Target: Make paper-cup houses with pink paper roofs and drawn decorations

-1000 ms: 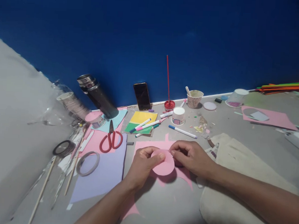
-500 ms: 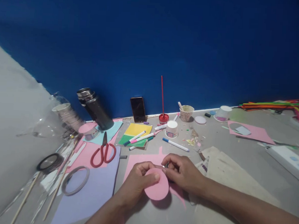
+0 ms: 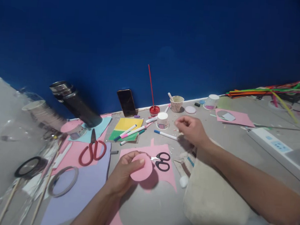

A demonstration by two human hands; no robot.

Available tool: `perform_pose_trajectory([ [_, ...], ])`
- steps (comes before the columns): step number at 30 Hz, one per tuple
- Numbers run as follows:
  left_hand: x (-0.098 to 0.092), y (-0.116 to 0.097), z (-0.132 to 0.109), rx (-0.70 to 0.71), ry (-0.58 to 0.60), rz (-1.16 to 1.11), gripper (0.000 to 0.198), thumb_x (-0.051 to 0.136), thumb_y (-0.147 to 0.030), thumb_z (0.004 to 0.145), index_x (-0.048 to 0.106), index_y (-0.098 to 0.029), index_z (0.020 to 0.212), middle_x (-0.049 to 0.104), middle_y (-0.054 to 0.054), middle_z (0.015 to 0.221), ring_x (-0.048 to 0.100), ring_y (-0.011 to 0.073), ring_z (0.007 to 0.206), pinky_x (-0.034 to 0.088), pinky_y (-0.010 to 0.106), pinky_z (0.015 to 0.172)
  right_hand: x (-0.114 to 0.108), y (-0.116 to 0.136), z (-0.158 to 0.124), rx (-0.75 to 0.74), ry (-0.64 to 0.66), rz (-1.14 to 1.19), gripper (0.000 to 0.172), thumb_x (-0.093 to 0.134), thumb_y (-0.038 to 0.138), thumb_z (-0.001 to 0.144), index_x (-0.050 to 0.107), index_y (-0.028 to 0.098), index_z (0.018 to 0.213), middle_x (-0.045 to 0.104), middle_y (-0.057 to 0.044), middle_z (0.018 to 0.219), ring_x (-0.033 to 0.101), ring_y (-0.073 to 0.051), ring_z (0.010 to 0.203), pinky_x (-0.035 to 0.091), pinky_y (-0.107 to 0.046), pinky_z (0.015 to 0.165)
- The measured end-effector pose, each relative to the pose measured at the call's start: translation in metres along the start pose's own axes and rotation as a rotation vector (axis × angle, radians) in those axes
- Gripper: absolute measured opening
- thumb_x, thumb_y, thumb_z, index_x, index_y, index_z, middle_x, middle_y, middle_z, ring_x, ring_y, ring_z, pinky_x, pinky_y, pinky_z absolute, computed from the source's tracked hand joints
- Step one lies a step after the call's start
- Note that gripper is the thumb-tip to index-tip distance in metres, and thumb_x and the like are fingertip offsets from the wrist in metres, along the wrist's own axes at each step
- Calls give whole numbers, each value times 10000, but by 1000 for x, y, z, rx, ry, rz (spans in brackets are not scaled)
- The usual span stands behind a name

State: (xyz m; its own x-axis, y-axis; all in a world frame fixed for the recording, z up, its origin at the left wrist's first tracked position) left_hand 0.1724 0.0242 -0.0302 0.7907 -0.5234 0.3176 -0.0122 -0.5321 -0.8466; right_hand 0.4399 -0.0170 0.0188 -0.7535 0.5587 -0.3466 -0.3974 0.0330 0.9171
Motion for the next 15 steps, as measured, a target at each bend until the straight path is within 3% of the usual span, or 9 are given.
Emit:
perform_pose_trajectory([
  [3, 0, -3, -1, 31, 6, 11, 420, 972, -408, 589, 711, -134, 770, 704, 59, 755, 632, 154, 616, 465, 239, 564, -21, -18, 22, 78, -101, -17, 242, 616, 425, 841, 662, 190, 806, 628, -12, 627, 505, -142, 527, 390, -272, 507],
  [5, 3, -5, -2, 64, 50, 40, 411, 971, -403, 582, 672, -135, 672, 699, 65, 798, 625, 148, 624, 452, 237, 558, -24, -25, 26, 101, -112, -50, 262, 601, 445, 840, 654, 192, 801, 615, -10, 620, 485, -140, 511, 377, -276, 491],
  [8, 17, -5, -9, 64, 237, 152, 414, 960, -401, 595, 632, -149, 580, 691, 73, 798, 640, 176, 675, 464, 268, 600, -13, -27, 22, 99, -37, -133, 282, 593, 458, 847, 650, 200, 749, 606, -2, 592, 484, -140, 501, 380, -283, 504],
  [11, 30, -1, -19, 21, 457, 296, 357, 937, -411, 654, 679, -169, 608, 702, 89, 792, 656, 216, 768, 491, 325, 713, 3, -22, 13, 56, 63, -277, 243, 619, 412, 838, 680, 203, 729, 655, -15, 619, 542, -158, 559, 387, -287, 563],
  [15, 34, 2, -25, 1, 569, 366, 324, 920, -427, 695, 714, -181, 650, 718, 107, 858, 662, 245, 829, 502, 388, 799, -9, -18, 16, 33, 49, -556, 194, 608, 363, 858, 724, 212, 823, 733, -65, 774, 591, -209, 703, 331, -309, 616],
])
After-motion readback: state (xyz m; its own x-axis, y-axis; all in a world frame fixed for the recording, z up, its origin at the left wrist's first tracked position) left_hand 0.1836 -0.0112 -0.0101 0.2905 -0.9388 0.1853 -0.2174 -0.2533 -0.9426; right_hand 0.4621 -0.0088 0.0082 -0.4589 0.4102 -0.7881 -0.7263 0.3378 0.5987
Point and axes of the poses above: each hand's wrist, its own z-axis towards the middle knuckle, its own x-axis out of the palm, y = z × x, the point moved 7 cm from there along z, towards the middle knuckle
